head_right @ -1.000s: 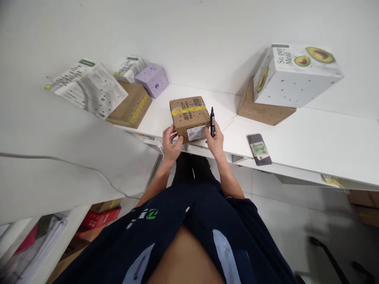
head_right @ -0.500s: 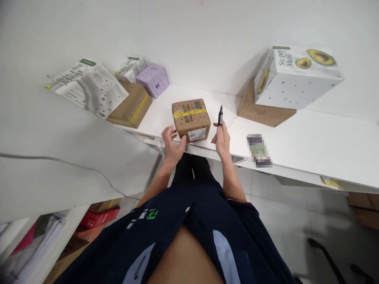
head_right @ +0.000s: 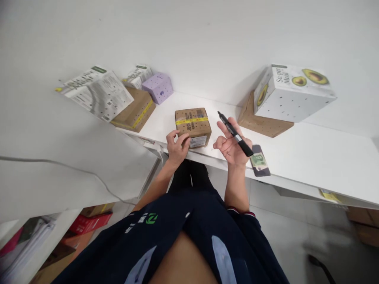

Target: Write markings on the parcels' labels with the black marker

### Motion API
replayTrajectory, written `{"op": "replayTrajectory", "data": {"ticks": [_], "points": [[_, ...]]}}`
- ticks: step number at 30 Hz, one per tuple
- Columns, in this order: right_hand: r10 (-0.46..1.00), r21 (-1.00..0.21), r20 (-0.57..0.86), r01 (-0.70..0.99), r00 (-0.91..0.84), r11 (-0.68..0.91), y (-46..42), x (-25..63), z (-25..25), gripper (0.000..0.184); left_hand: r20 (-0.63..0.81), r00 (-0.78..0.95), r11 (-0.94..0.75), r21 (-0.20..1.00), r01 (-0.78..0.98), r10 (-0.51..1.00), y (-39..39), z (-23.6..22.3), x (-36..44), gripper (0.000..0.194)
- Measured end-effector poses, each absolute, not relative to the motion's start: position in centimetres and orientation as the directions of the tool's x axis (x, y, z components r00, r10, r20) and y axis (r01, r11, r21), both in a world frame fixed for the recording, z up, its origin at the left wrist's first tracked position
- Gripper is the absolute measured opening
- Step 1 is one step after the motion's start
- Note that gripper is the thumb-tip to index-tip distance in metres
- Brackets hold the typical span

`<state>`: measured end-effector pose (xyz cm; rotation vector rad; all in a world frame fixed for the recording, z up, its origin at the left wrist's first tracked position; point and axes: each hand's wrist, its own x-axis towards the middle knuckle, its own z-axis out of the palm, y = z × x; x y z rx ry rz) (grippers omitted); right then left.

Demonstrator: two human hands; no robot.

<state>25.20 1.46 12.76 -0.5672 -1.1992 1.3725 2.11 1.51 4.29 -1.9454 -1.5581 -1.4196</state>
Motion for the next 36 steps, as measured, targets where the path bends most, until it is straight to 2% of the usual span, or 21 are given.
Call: {"op": "replayTrajectory", "data": {"ticks": [3,6,8,10,12,15,20,24,31,36], "points": [[0.911,-0.871,0.364,-0.417,-0.195,0.259,2.9,24.7,13.8,0.058,0.783,-0.051,-0.374,0.353,0.858,0.620,1.4,4.6,2.1,0.022],[0.929,-0.881,0.356,-0.368,-0.104,0.296,5.1,22.6,14.8,0.050,0.749,-0.059,-0.341,0.369,0.865,0.660,1.3,5.1,2.3,0.025],[0.941,-0.901,0.336,-0.300,-0.028,0.313,6.9,20.6,15.1,0.045,0.726,-0.074,-0.308,0.379,0.873,0.684,1.2,5.6,2.4,0.028],[0.942,-0.921,0.334,-0.204,0.027,0.333,8.9,18.6,15.1,0.048,0.708,-0.089,-0.278,0.386,0.880,0.701,1.2,6.3,2.5,0.030],[0.942,-0.937,0.335,-0.100,0.015,0.334,10.6,17.0,14.9,0.055,0.688,-0.093,-0.264,0.395,0.880,0.719,1.4,7.2,2.5,0.032],[0.950,-0.954,0.299,-0.011,-0.092,0.299,12.4,15.3,14.8,0.059,0.657,-0.069,-0.281,0.411,0.867,0.751,2.2,8.4,2.4,0.038],[0.958,-0.979,0.205,-0.022,-0.199,0.204,13.7,14.1,14.6,0.044,0.632,0.000,-0.309,0.379,0.872,0.775,4.0,9.4,2.8,0.051],[0.949,-0.974,0.223,-0.013,-0.224,0.226,14.0,14.0,14.0,0.026,0.597,0.033,-0.302,0.356,0.884,0.801,4.9,9.1,3.2,0.060],[0.981,-0.982,0.189,-0.029,-0.045,0.187,14.2,13.8,13.0,0.018,0.594,0.058,-0.308,0.329,0.893,0.803,5.2,8.5,3.0,0.062],[0.969,-0.964,0.245,0.107,0.022,0.242,14.1,13.8,12.6,0.017,0.596,0.055,-0.317,0.345,0.884,0.801,5.2,8.4,3.0,0.061]]}}
